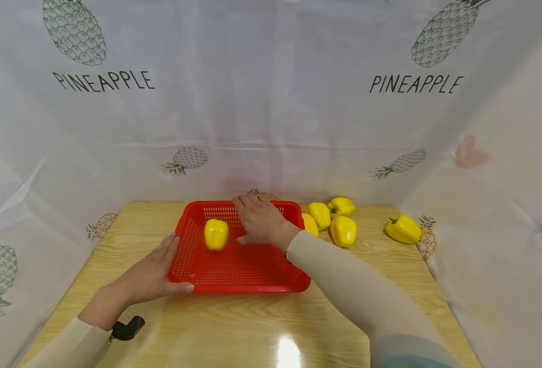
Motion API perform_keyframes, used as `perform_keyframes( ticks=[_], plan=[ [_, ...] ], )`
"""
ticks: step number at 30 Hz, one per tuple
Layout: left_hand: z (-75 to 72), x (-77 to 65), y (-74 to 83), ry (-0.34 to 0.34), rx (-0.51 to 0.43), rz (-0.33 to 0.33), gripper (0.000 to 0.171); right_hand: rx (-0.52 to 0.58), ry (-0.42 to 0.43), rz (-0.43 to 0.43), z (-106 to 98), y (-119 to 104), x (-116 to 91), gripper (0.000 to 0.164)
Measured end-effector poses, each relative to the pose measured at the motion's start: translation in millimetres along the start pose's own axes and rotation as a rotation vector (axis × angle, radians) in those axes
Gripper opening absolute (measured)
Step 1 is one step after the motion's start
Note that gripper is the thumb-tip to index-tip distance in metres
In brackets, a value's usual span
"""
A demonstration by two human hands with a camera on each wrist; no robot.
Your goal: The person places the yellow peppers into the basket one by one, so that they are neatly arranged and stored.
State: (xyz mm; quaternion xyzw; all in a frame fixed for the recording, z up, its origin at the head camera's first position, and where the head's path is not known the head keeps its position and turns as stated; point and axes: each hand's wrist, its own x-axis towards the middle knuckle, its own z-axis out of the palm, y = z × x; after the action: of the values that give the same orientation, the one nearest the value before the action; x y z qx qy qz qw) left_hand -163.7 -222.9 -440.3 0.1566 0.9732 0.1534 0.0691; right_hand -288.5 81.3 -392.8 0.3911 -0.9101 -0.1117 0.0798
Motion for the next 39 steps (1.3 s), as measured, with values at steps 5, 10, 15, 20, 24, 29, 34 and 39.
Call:
perform_keyframes(
  ticks=[5, 10, 15, 20, 24, 29, 34, 39],
  plan=[
    [-0.3, -0.4, -0.6, 0.002, 0.002, 0.002, 0.14, 0.005, 0.084, -0.001, -5, 33, -32, 0.108],
    [-1.6, -0.2, 0.4, -0.002, 0.002, 0.004, 0.139, -0.036, 0.185, 0.025, -4, 78, -72, 0.101],
    [-3.1, -0.5, 2.1, -0.008, -0.007, 0.006, 0.137, -0.058, 0.21, 0.073, 12, 117, -110, 0.098],
    [-3.0, 0.4, -0.4, -0.012, 0.002, 0.011, 0.139, -0.09, 0.123, 0.077, 43, 137, -132, 0.102],
    [-2.5, 1.6, -1.9, -0.013, 0.007, 0.012, 0.14, -0.048, 0.08, 0.072, 73, 143, -136, 0.102],
    [-3.9, 2.0, -2.1, -0.018, 0.003, 0.004, 0.14, 0.026, 0.095, 0.067, 97, 143, -134, 0.098],
    [-3.5, 1.6, -0.7, -0.018, 0.004, 0.001, 0.138, 0.037, 0.104, 0.046, 107, 139, -128, 0.1],
    [-3.4, 1.2, 0.9, -0.019, -0.001, -0.003, 0.137, 0.021, 0.098, 0.031, 110, 134, -123, 0.106]
  ],
)
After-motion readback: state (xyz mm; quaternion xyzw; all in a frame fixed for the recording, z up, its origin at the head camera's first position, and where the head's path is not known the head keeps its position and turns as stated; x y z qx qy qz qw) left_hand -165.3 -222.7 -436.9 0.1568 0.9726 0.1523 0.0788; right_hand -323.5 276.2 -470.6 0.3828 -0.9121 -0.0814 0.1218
